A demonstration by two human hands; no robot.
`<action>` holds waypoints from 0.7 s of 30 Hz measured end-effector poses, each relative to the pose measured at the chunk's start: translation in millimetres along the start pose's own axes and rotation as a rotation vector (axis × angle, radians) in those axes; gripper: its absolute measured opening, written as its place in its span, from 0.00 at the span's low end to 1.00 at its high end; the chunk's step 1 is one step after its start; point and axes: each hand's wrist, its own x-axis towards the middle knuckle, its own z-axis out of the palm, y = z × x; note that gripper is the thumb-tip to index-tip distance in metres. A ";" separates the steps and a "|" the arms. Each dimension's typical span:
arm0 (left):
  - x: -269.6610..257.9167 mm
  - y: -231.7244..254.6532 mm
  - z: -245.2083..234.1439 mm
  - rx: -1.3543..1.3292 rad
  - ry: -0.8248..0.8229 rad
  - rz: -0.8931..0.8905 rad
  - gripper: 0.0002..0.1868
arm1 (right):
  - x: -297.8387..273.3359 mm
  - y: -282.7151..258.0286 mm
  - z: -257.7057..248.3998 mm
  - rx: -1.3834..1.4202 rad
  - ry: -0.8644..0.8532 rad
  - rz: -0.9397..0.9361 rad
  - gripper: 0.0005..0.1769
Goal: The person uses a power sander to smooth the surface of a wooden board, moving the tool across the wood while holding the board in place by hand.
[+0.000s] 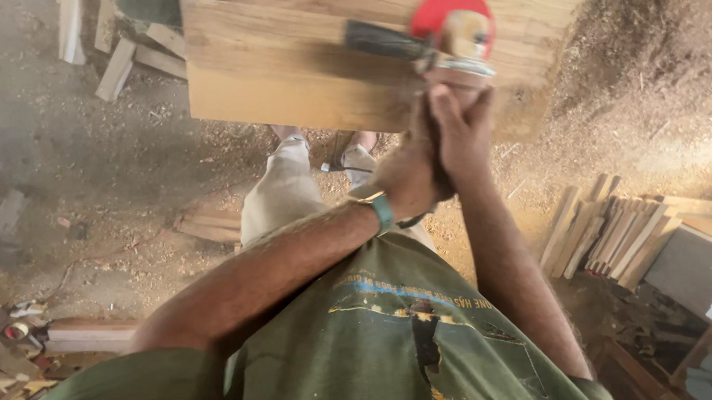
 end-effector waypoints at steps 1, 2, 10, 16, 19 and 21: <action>2.2 2.0 -0.8 -0.171 -0.184 -0.198 0.67 | 2.8 1.4 -5.6 0.032 0.028 -0.016 0.47; 2.9 4.2 -2.0 -0.347 -0.369 -0.390 0.67 | 4.3 2.7 -10.2 0.062 0.058 -0.032 0.47; -16.7 -38.6 -27.2 -0.627 -0.021 -0.220 0.58 | 19.8 4.1 51.0 0.084 -0.071 -0.082 0.44; -60.7 -115.3 -76.4 -1.155 0.083 -0.388 0.47 | 28.0 -32.6 188.5 -0.176 -0.474 -0.048 0.52; -60.3 -123.8 -89.5 -0.918 0.003 -0.442 0.48 | 24.3 -54.3 208.3 -0.374 -0.462 -0.125 0.46; -52.8 -117.9 -88.6 -0.766 -0.044 -0.437 0.50 | 24.1 -59.7 206.2 -0.279 -0.478 0.041 0.50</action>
